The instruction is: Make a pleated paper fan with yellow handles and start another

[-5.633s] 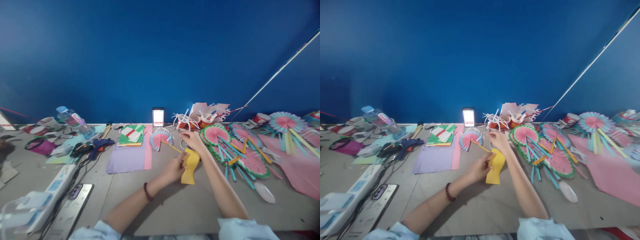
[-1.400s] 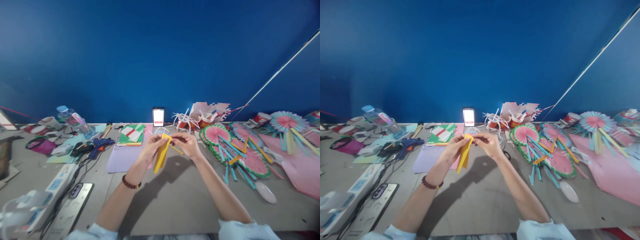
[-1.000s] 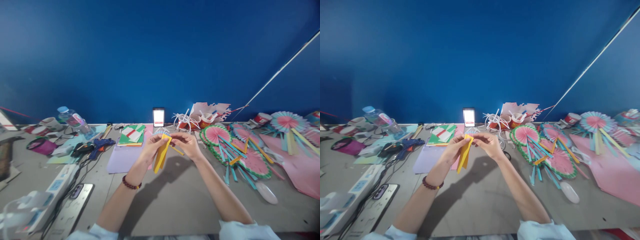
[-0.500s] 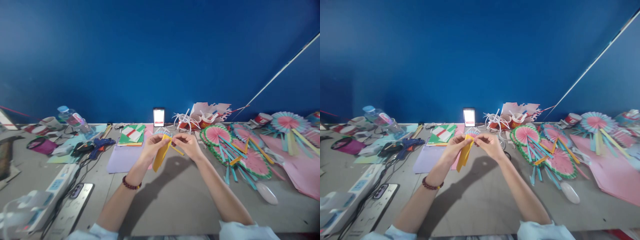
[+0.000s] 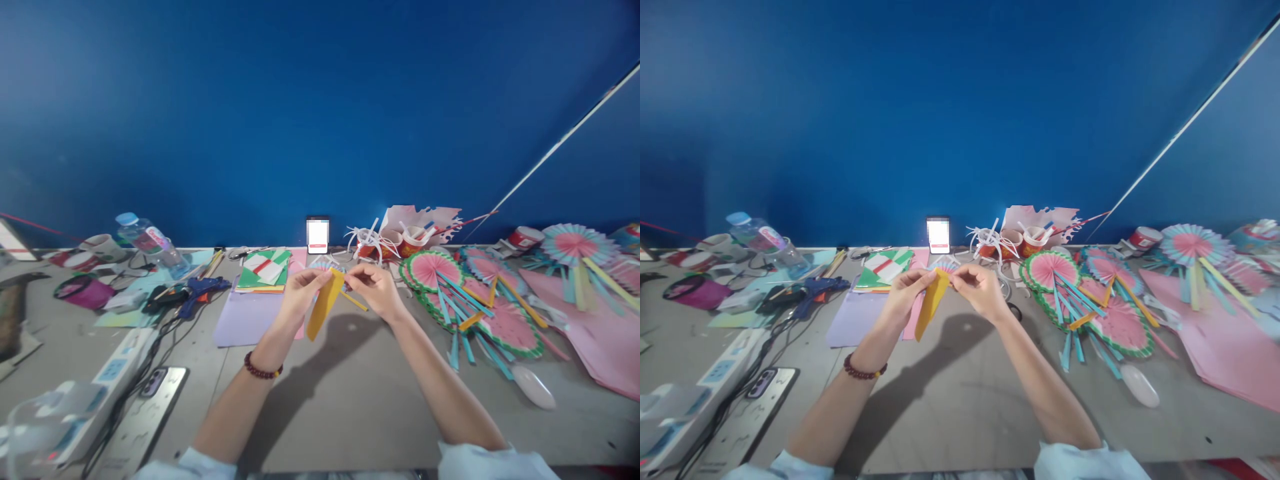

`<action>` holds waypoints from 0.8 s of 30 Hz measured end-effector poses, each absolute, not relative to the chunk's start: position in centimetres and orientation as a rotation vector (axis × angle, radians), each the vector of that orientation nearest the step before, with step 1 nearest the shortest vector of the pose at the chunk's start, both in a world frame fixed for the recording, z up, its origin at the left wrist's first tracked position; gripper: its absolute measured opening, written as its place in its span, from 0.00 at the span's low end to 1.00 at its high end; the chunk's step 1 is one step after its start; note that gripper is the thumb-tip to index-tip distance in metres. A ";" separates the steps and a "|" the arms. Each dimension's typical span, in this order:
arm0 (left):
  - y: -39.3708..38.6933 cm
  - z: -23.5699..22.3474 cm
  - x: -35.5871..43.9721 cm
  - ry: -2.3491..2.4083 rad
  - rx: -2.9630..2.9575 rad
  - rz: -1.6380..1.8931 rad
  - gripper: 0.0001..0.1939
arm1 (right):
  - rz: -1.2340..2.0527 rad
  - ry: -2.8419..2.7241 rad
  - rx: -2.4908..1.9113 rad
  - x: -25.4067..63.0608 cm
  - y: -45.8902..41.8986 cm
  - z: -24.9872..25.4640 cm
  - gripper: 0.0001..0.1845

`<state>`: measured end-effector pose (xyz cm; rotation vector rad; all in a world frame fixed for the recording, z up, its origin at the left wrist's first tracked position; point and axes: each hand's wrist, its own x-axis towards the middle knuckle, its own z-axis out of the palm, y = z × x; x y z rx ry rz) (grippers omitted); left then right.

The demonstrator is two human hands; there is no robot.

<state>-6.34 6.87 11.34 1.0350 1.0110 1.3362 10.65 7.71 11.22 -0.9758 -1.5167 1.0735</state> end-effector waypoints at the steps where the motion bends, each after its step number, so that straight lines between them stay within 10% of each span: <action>1: 6.8 11.3 -6.2 1.001 1.025 1.357 0.16 | 1.091 -1.510 -0.972 10.6 7.7 11.2 0.14; 24: 6.4 10.5 -5.0 1.121 1.236 1.134 0.15 | 1.179 -1.463 -1.156 10.8 8.2 10.8 0.11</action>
